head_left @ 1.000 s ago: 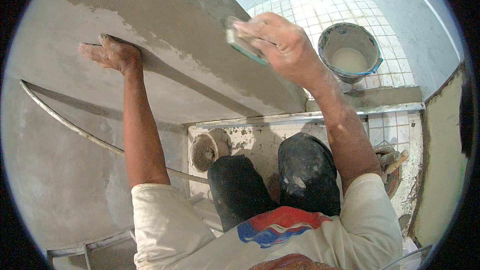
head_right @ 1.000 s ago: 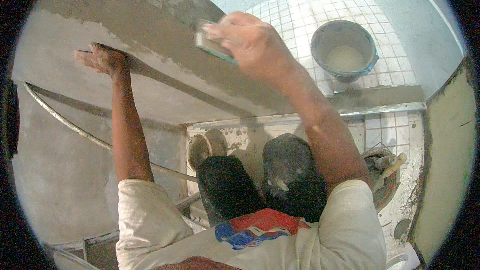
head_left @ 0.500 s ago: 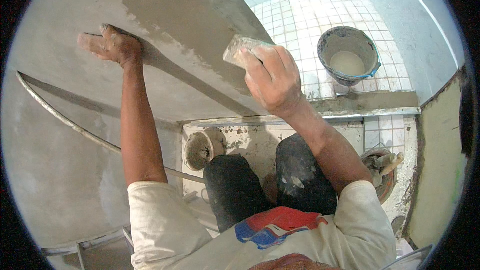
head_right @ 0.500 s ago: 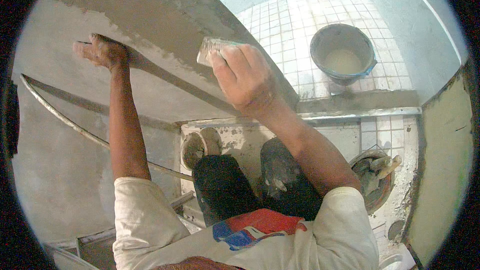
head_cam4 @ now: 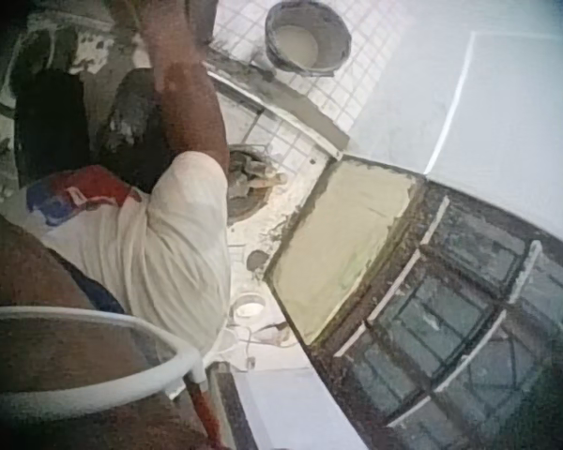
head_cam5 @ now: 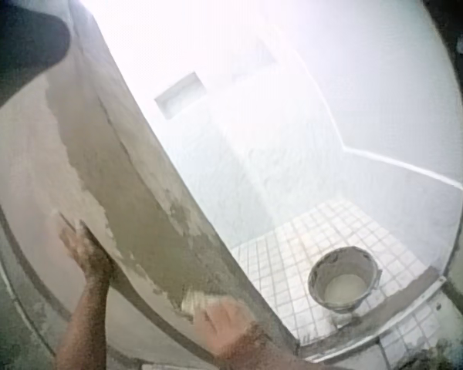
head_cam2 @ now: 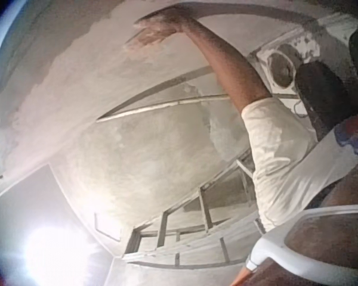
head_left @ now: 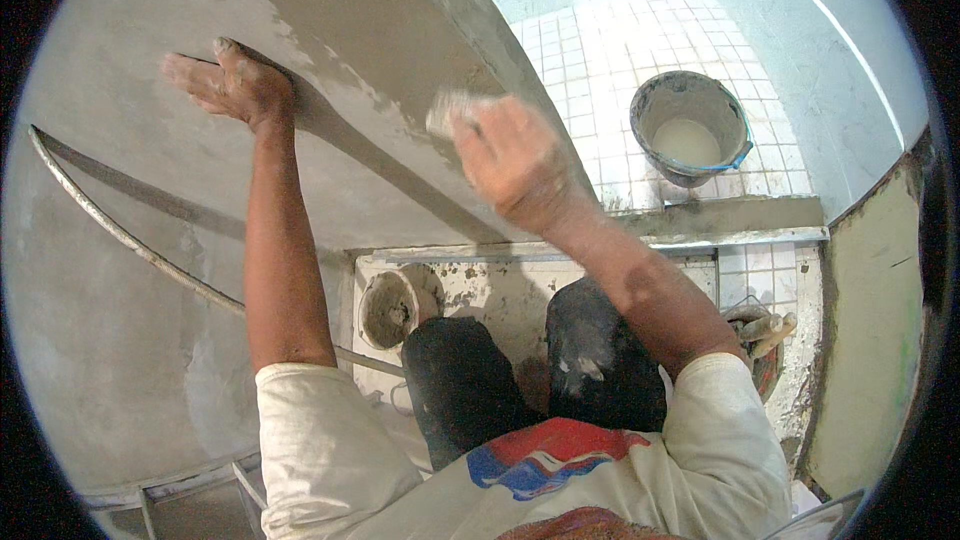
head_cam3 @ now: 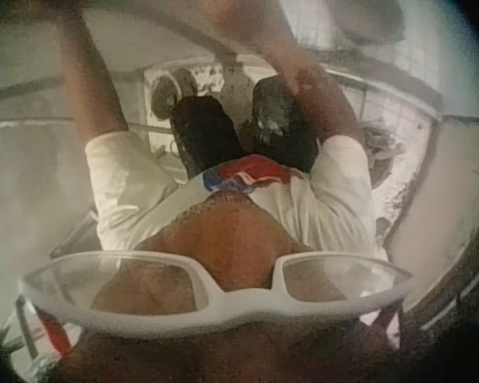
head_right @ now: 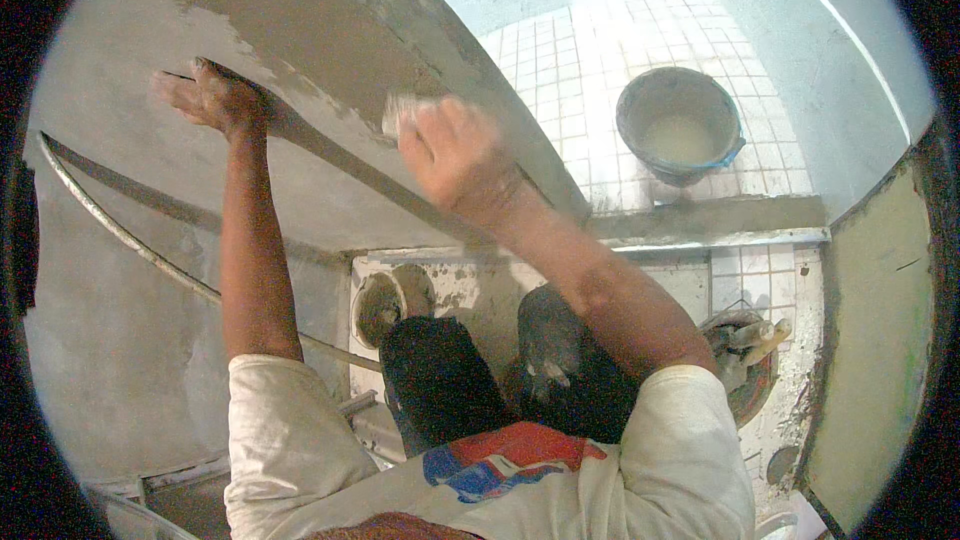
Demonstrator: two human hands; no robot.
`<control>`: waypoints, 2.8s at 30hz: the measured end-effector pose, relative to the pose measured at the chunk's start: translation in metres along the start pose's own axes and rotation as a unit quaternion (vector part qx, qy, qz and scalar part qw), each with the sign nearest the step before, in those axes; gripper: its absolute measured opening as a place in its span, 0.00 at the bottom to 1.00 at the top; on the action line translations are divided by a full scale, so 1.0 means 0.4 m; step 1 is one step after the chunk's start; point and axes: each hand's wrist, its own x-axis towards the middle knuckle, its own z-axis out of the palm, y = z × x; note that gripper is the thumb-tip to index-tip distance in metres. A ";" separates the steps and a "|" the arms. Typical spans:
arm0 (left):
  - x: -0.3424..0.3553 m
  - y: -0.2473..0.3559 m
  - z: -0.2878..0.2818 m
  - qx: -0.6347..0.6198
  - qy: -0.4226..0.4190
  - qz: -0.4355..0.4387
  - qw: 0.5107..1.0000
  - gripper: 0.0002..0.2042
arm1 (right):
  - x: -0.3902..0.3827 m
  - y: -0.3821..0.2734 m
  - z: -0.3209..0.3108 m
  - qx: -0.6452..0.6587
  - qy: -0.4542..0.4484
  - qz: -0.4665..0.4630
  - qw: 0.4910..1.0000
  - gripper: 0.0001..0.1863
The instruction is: The person applies plaster to a wall using a trowel, smoothing the surface in repeated strokes. The person occasionally dips the trowel into a bucket to retrieve more plaster and continues working on the same wall section.
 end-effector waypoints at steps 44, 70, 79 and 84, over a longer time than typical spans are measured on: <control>-0.372 0.277 -0.149 -0.046 -0.169 0.347 0.921 0.22 | -0.310 -0.149 -0.590 0.463 0.147 0.691 0.536 0.14; -0.700 -0.186 -0.395 0.053 -0.464 0.203 0.861 0.15 | -0.471 -0.103 -0.901 0.231 -0.137 0.767 0.582 0.19; -0.849 -0.190 -0.437 -0.027 -0.572 0.090 0.815 0.08 | -0.980 -0.134 -0.866 -0.147 -0.527 0.619 0.563 0.17; -0.841 -0.187 -0.454 -0.030 -0.572 0.091 0.815 0.08 | -1.143 -0.129 -0.816 -0.147 -0.571 0.583 0.559 0.18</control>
